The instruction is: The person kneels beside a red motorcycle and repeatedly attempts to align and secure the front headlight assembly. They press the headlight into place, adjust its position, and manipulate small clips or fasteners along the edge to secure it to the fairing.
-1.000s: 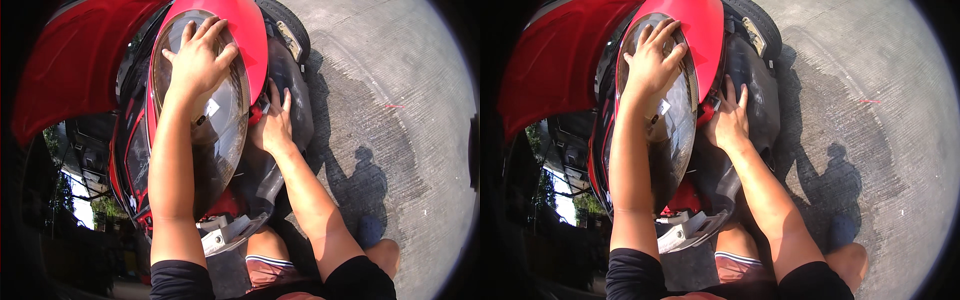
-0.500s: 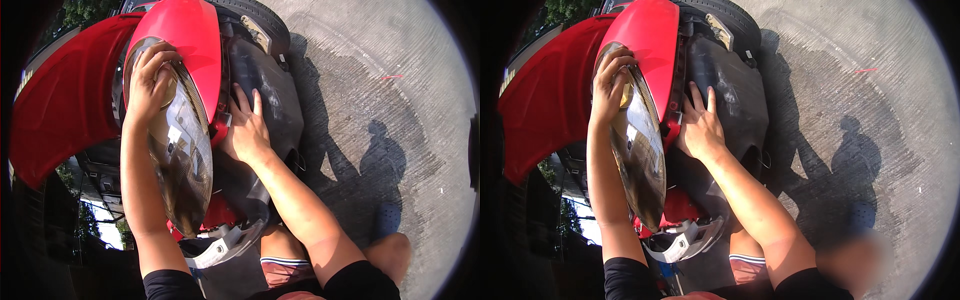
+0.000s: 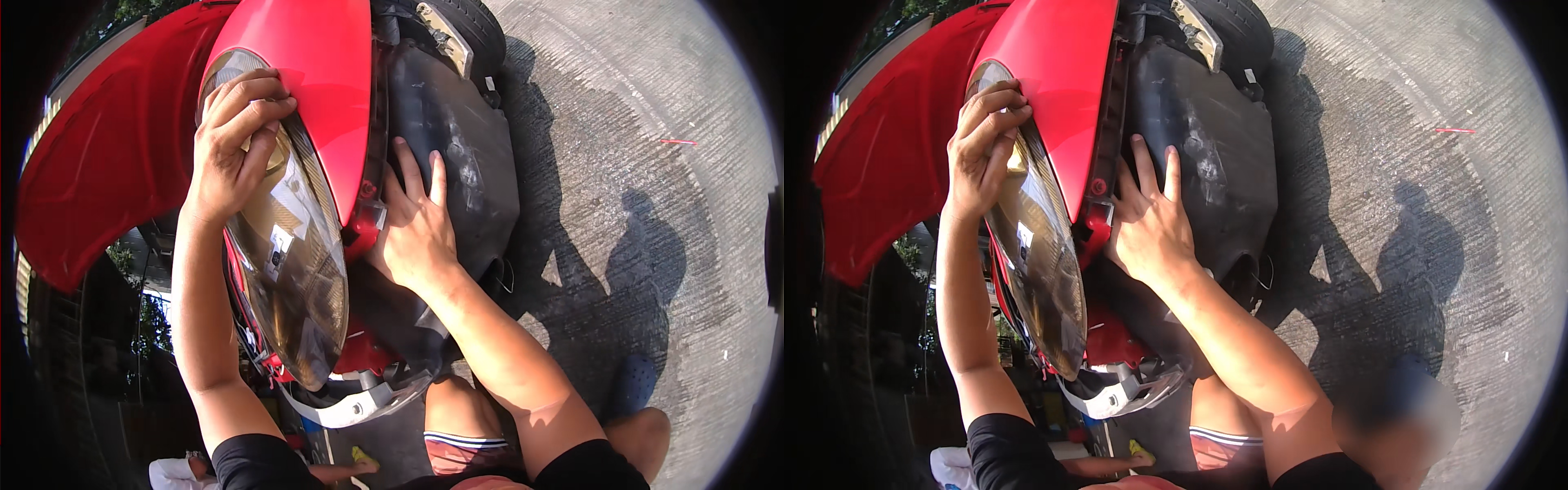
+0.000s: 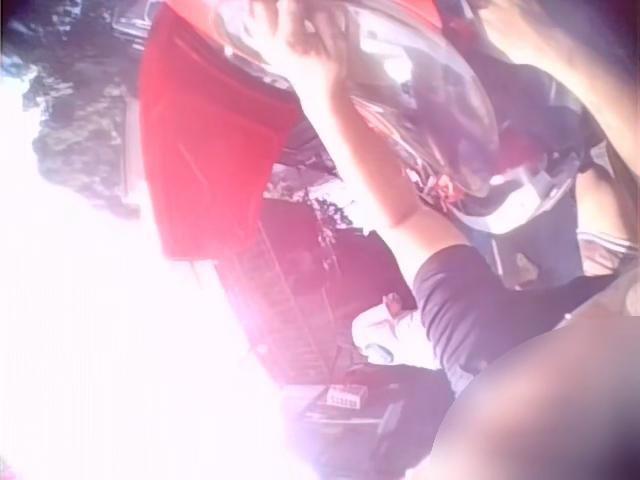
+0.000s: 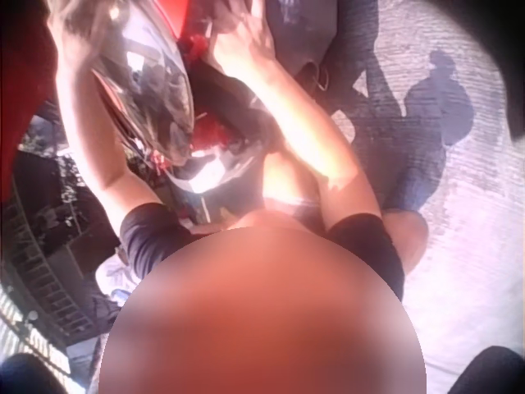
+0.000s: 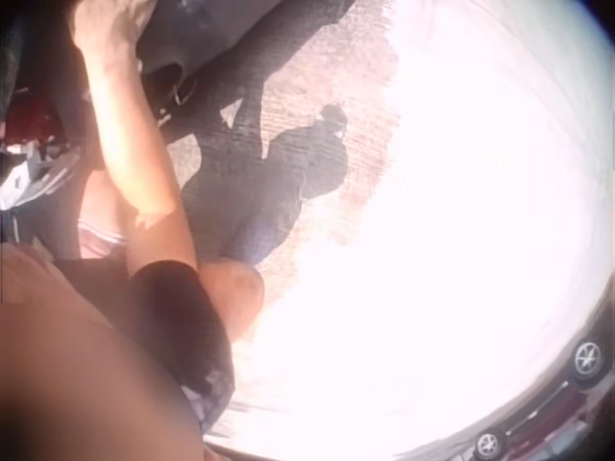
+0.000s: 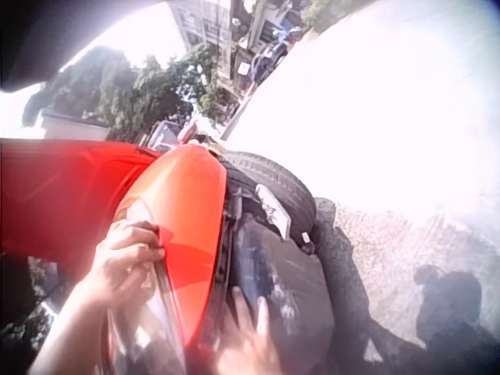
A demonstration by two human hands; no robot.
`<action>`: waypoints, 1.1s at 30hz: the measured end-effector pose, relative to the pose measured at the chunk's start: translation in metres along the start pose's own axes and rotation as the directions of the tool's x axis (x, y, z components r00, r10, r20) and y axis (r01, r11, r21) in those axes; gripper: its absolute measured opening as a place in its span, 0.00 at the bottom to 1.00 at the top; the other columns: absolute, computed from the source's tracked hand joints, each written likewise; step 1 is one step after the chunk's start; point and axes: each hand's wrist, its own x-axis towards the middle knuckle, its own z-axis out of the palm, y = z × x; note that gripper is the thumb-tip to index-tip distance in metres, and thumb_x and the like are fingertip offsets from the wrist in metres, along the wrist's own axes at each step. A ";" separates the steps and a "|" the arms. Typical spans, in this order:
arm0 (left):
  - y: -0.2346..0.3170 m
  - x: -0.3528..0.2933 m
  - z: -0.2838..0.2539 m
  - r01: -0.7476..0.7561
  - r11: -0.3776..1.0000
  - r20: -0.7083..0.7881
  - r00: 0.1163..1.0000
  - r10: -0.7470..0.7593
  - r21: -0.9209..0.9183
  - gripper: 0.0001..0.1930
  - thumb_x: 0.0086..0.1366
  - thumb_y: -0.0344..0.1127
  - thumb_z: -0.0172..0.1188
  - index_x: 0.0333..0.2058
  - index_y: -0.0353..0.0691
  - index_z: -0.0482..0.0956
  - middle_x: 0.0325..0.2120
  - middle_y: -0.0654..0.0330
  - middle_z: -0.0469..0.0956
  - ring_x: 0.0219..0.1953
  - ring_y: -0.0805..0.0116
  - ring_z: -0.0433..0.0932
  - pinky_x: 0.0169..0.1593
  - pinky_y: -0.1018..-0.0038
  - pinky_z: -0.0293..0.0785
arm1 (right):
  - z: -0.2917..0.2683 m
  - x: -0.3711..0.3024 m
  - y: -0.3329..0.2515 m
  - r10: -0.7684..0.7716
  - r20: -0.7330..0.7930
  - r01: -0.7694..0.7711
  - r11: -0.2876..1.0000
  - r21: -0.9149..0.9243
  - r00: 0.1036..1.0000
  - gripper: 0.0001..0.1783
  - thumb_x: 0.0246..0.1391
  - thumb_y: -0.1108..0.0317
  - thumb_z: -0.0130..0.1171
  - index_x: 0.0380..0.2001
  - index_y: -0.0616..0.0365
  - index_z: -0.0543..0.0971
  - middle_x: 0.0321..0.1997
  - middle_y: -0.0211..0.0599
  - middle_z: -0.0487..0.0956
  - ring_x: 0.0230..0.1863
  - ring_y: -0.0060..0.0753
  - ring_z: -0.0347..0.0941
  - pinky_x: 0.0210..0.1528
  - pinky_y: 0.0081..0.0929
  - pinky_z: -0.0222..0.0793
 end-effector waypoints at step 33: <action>0.020 0.058 0.048 0.493 0.802 -0.351 0.856 -0.379 0.337 0.29 0.80 0.56 0.55 0.72 0.49 0.72 0.71 0.49 0.69 0.78 0.39 0.58 0.78 0.32 0.48 | -0.018 0.011 0.012 0.019 0.151 -0.020 1.000 0.004 0.988 0.32 0.62 0.53 0.62 0.69 0.42 0.79 0.80 0.41 0.66 0.85 0.54 0.49 0.84 0.71 0.34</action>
